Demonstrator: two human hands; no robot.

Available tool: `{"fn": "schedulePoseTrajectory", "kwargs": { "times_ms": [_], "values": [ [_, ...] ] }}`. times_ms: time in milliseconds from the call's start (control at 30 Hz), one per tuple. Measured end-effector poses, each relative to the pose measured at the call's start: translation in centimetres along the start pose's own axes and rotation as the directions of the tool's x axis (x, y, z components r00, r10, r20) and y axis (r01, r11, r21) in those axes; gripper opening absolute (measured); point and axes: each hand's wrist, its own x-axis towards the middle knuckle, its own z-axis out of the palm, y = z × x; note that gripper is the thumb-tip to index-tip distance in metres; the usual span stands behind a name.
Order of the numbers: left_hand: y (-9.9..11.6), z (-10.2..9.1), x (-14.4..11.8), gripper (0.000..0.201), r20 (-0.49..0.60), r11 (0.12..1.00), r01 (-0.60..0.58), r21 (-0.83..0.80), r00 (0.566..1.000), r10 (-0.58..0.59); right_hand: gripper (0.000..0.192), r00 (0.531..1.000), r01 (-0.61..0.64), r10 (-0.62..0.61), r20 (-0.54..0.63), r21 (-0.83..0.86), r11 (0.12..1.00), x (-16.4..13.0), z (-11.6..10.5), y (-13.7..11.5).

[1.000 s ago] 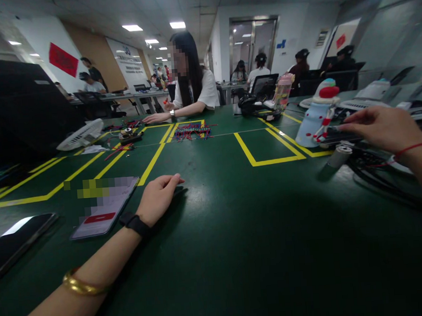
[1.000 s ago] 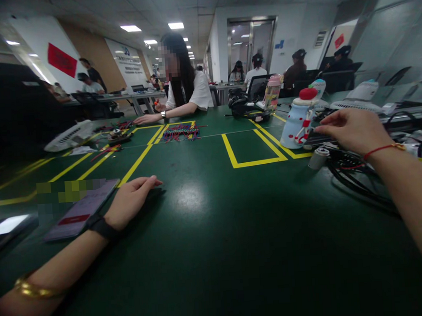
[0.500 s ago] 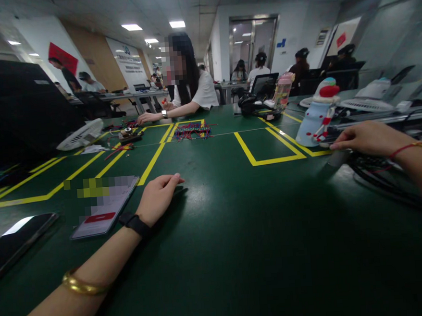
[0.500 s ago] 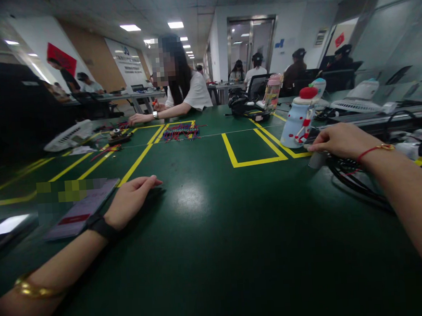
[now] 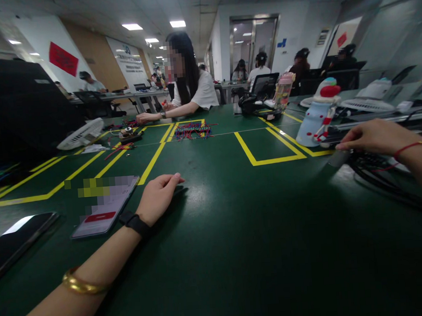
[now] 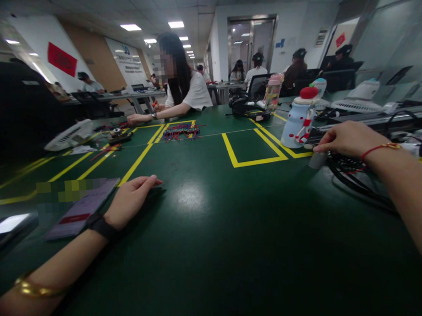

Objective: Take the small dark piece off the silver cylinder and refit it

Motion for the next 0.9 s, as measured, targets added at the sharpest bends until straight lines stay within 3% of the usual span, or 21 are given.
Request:
{"fn": "schedulePoseTrajectory", "kwargs": {
  "times_ms": [200,367,500,667,900],
  "values": [
    [-0.1,-0.1,0.0,0.047,-0.002,1.000,-0.005,-0.003,1.000,0.005,0.042,0.999,-0.026,0.024,0.037,0.053,0.998,0.0,0.0,0.5],
    [-0.2,-0.1,0.0,0.050,-0.006,1.000,-0.012,-0.019,1.000,0.012,0.042,0.989,-0.118,0.110,0.096,0.082,0.990,0.1,-0.2,0.9],
    [0.0,-0.1,0.0,0.049,-0.004,1.000,0.010,-0.008,1.000,-0.010,0.039,0.986,-0.107,0.083,0.148,0.157,0.982,0.1,-0.1,1.4],
    [0.2,0.0,0.0,0.046,0.001,1.000,0.023,-0.008,1.000,-0.023,0.052,0.968,-0.069,-0.017,0.251,0.329,0.942,0.2,0.8,2.0],
    [-0.2,0.0,0.1,0.046,-0.001,1.000,0.000,0.004,1.000,0.000,0.043,0.990,0.109,-0.106,0.095,-0.030,0.994,0.1,1.0,0.5]
  ]
}}
